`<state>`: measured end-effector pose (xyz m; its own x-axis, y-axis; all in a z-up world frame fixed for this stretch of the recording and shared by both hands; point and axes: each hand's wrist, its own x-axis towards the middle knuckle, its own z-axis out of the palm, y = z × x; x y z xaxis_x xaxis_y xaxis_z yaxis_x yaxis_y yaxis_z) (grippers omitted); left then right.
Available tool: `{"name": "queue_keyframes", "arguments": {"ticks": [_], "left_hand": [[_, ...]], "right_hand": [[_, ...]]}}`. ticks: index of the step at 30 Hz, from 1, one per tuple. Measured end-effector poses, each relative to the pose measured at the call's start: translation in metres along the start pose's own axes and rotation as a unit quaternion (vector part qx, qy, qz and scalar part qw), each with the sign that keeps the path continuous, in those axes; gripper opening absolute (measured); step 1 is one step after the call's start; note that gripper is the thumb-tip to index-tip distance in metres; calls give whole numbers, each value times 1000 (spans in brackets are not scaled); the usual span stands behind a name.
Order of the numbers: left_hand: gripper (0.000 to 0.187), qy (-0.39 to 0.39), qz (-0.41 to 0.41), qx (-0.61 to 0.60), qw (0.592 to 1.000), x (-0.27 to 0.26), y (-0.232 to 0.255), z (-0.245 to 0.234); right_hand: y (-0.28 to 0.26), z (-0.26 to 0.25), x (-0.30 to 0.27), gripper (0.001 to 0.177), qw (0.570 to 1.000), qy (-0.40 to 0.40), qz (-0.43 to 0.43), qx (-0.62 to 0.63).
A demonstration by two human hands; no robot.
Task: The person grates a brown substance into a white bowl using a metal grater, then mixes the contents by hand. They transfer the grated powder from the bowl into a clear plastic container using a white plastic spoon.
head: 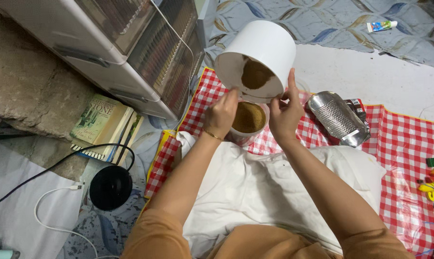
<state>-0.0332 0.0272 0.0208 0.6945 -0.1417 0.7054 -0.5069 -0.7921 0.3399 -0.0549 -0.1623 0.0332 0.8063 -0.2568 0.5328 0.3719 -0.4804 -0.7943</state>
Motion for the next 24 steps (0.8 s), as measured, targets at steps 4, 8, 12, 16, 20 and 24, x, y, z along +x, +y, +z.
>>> {"name": "queue_keyframes", "arguments": {"ticks": [4,8,12,16,20,24], "left_hand": [[24,5,71,-34,997,-1,5,-11],[27,34,109,-18,993,10,11,-31],[32,50,159,12,986,26,20,-41],[31,36,150,6,988,38,25,-38],[34,56,169,1,984,37,28,-37],[34,56,167,-13,984,38,26,-37]], "right_hand": [[9,0,5,81,1000,-12,0,-17],[13,-2,5,77,997,-26,67,11],[11,-1,6,76,999,-10,34,2],[9,-1,10,72,1000,10,12,6],[5,-5,21,72,999,27,-30,-13],[-1,-7,24,70,999,-3,1,32]]}}
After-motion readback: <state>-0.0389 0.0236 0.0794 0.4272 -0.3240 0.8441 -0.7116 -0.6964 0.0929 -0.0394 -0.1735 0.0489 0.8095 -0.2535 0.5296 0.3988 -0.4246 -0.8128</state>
